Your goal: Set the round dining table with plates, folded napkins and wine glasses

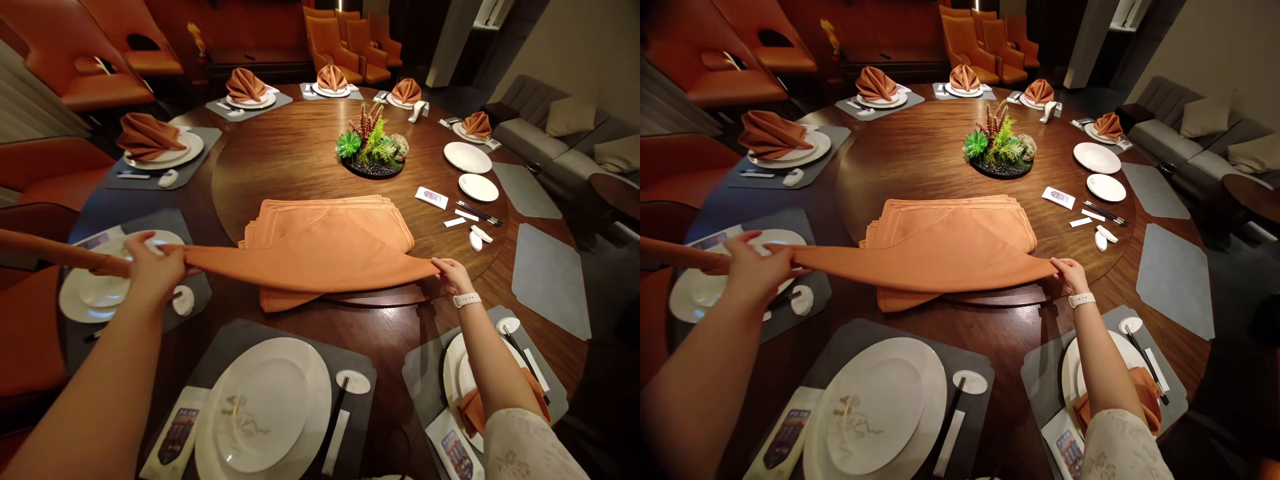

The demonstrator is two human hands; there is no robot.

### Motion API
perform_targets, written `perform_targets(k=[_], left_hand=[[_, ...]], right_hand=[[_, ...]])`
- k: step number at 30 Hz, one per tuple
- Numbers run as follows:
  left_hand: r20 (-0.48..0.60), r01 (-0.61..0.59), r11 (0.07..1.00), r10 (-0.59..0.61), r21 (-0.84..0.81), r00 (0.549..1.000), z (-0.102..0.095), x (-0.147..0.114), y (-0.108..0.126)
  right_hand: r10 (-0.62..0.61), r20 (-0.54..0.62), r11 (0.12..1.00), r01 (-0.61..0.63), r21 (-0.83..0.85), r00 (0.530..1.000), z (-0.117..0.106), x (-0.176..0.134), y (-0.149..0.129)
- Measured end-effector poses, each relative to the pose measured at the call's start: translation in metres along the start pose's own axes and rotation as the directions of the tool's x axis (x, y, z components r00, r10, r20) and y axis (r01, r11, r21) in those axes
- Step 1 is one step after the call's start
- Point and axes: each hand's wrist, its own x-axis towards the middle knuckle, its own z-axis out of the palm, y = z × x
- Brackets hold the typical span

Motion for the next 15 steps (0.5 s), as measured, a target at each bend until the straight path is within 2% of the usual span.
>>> perform_targets(k=[1,2,3,4,5,6,8,10,12,13,15], left_hand=[[0.018,-0.096,0.987,0.094,0.127,0.995,0.008,0.002,0.016],[0.060,-0.212,0.935,0.203,0.283,0.977,0.020,0.003,0.033],[0.139,-0.345,0.823,0.317,0.452,0.938,0.035,0.003,0.050],[0.228,-0.451,0.704,0.392,0.549,0.891,0.054,0.001,0.068],[0.305,-0.522,0.634,0.427,0.570,0.851,0.077,-0.001,0.083],[0.357,-0.565,0.603,0.439,0.563,0.825,0.102,-0.004,0.096],[0.420,-0.591,0.623,0.418,0.513,0.806,0.157,-0.010,0.111],[0.452,-0.554,0.688,0.353,0.468,0.820,0.210,-0.012,0.112],[0.459,-0.512,0.731,0.301,0.452,0.836,0.254,-0.012,0.103],[0.473,-0.511,0.721,0.284,0.467,0.834,0.270,-0.011,0.096],[0.537,-0.559,0.632,0.256,0.536,0.804,0.291,-0.011,0.082]], right_hand=[[0.019,0.043,1.000,-0.019,0.004,0.999,0.001,-0.001,-0.003],[0.038,0.085,0.999,-0.039,0.009,0.996,0.001,-0.003,-0.006],[0.052,0.123,0.998,-0.054,0.016,0.991,0.001,-0.005,-0.009],[0.061,0.158,0.998,-0.066,0.023,0.986,0.002,-0.008,-0.012],[0.067,0.190,0.997,-0.074,0.030,0.980,0.002,-0.010,-0.016],[0.072,0.220,0.996,-0.082,0.033,0.973,0.004,-0.013,-0.020],[0.081,0.280,0.996,-0.091,0.022,0.957,0.008,-0.017,-0.028],[0.096,0.346,0.995,-0.096,-0.019,0.933,0.014,-0.020,-0.036],[0.099,0.413,0.995,-0.084,-0.055,0.905,0.023,-0.021,-0.046],[0.094,0.451,0.995,-0.072,-0.064,0.888,0.029,-0.021,-0.051],[0.078,0.532,0.996,-0.047,-0.072,0.843,0.043,-0.020,-0.063]])
